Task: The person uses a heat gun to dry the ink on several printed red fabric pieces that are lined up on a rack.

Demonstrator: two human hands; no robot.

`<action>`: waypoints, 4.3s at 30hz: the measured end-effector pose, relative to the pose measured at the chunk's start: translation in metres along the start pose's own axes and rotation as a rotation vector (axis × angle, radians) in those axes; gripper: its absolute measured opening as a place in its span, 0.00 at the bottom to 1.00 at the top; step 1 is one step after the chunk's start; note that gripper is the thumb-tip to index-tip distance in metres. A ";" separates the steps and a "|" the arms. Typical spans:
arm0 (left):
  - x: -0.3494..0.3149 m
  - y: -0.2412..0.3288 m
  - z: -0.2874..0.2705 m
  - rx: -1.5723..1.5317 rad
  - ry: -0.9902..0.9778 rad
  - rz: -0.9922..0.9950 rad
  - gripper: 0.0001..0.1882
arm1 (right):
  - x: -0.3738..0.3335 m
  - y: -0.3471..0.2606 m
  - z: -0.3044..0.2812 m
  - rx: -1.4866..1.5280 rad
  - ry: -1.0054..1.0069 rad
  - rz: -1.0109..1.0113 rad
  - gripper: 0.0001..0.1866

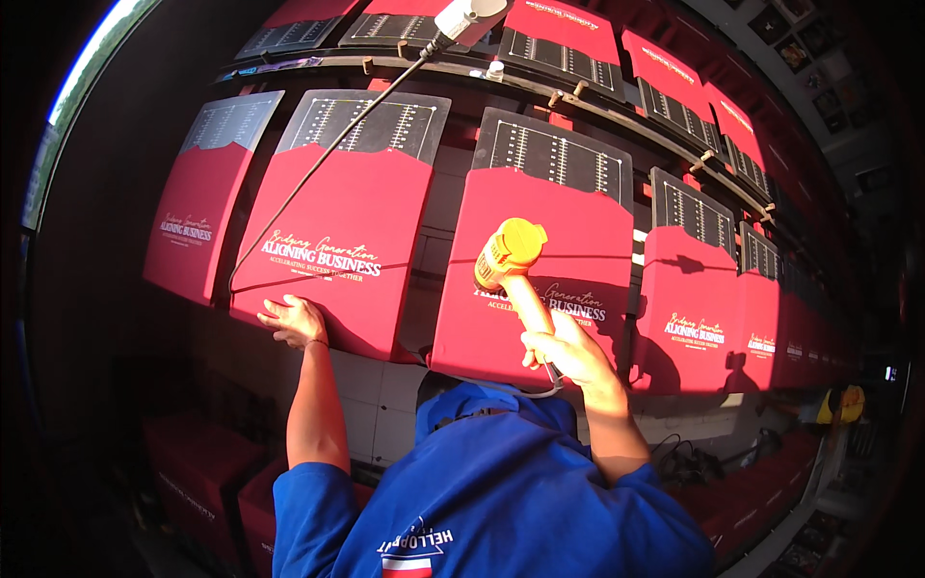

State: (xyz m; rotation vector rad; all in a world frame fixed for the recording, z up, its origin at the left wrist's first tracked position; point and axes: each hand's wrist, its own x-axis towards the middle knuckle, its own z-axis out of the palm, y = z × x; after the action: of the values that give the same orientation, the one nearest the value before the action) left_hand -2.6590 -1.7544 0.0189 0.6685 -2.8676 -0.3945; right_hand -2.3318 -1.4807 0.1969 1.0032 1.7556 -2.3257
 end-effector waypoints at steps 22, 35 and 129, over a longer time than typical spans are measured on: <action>0.003 -0.006 0.008 0.015 0.028 0.011 0.30 | -0.061 0.009 -0.013 -0.029 0.134 0.025 0.10; 0.016 -0.019 0.032 0.013 0.052 -0.022 0.30 | -0.089 0.031 -0.046 0.093 0.224 0.022 0.10; 0.644 -0.110 0.040 0.019 -0.042 0.268 0.21 | 0.164 -0.069 0.354 0.226 0.324 -0.026 0.08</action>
State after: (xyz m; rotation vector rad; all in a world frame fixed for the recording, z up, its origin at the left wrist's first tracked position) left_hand -3.1928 -2.1329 0.0162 0.2749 -2.9493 -0.3447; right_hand -2.6507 -1.7141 0.2180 1.4756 1.6303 -2.5398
